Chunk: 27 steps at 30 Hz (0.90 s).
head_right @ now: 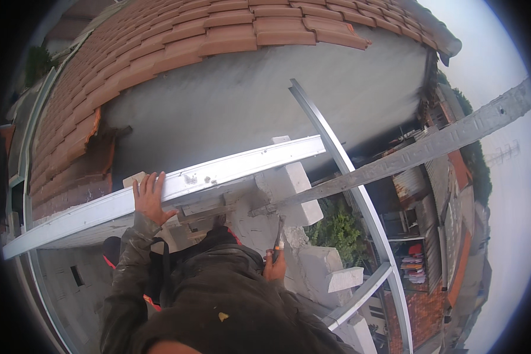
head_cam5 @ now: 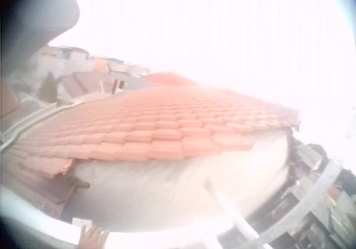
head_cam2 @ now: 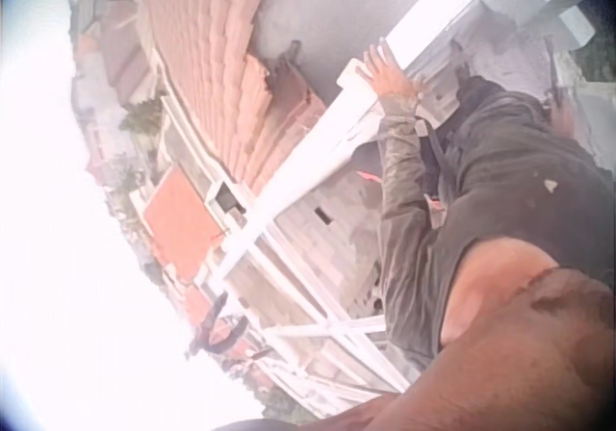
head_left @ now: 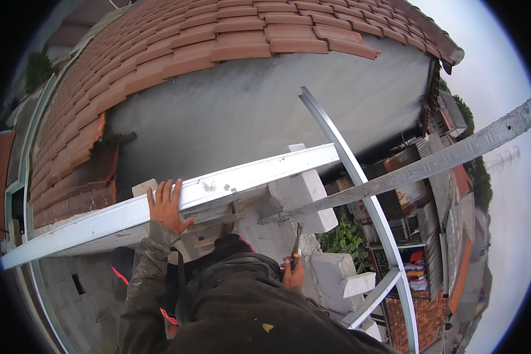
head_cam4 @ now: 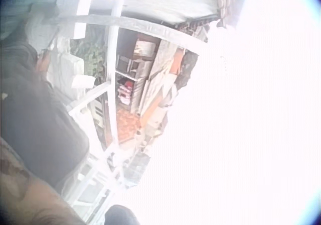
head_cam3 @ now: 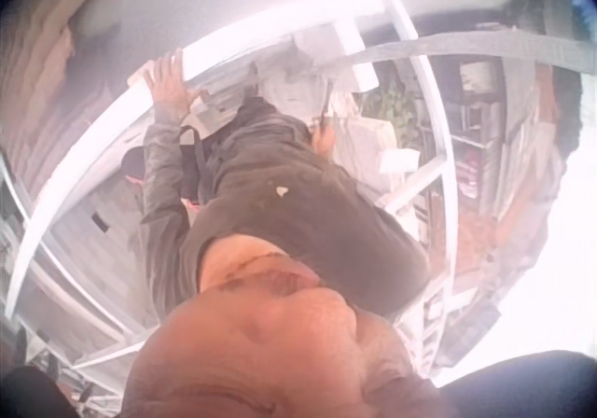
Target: The person positions and secures a long metal frame onto a roof structure using a hammer. They repeatedly adjust the frame's alignment and tap it into place while standing on the roof.
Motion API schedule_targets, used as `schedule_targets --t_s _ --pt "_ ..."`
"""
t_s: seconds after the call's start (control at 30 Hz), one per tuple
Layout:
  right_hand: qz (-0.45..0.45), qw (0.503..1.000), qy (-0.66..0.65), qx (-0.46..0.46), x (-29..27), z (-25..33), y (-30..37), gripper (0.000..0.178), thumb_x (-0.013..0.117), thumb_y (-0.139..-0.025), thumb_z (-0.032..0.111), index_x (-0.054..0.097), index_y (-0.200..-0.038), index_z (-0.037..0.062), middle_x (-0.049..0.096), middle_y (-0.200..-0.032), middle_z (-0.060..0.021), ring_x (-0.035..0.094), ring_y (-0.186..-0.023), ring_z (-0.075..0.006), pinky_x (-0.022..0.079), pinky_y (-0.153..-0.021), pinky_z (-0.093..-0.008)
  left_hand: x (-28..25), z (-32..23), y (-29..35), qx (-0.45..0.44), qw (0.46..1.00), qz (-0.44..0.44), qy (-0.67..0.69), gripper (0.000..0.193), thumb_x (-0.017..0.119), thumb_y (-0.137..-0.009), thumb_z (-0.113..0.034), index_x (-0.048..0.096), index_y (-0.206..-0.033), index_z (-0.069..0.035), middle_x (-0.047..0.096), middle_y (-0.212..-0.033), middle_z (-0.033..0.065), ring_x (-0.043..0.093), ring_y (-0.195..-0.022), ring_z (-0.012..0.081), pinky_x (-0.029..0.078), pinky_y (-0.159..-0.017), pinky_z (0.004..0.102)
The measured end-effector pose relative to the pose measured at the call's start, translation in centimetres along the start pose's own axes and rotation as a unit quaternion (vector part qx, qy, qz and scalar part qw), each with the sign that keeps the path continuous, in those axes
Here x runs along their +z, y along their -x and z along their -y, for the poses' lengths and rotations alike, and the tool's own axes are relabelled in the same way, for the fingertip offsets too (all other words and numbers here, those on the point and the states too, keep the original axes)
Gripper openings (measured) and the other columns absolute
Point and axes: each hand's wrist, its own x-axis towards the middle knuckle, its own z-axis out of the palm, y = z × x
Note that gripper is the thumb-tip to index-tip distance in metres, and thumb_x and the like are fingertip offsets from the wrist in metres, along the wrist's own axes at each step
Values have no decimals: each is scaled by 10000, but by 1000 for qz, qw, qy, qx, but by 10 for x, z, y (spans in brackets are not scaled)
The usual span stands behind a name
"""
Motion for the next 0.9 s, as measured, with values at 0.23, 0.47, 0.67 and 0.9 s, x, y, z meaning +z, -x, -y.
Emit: schedule_targets --t_s 0.23,0.47,0.67,0.9 --pt "-186 977 -104 -17 -80 46 -88 207 534 -989 147 464 -1129 10 583 -872 -62 545 -605 -81 433 -490 -217 22 -4 -8 -54 997 -43 -22 923 823 -649 -206 376 -1447 -88 475 -1317 122 412 -1293 323 168 -1172 544" --pt "-125 890 438 -30 -150 85 -305 394 610 -886 109 498 -1245 -11 636 -1040 -218 659 -910 -404 526 -738 -506 22 -20 -24 -62 996 -65 -27 834 775 -600 -92 446 -1366 -77 492 -1271 146 444 -1254 359 214 -1153 548" --pt "-188 904 368 -106 -151 51 -388 325 622 -852 98 579 -1145 -37 661 -928 -262 656 -906 -442 498 -782 -521 25 -21 -28 -53 997 -49 -32 884 788 -582 -80 422 -1386 -83 479 -1308 148 433 -1274 359 217 -1153 541" --pt "-101 925 -358 80 -146 56 -358 159 620 -962 175 529 -929 49 521 -753 -35 530 -647 -133 417 -495 -281 -10 12 -28 12 999 39 10 1125 918 -483 -382 400 -1433 -74 516 -1320 203 500 -1229 379 386 -1048 494"
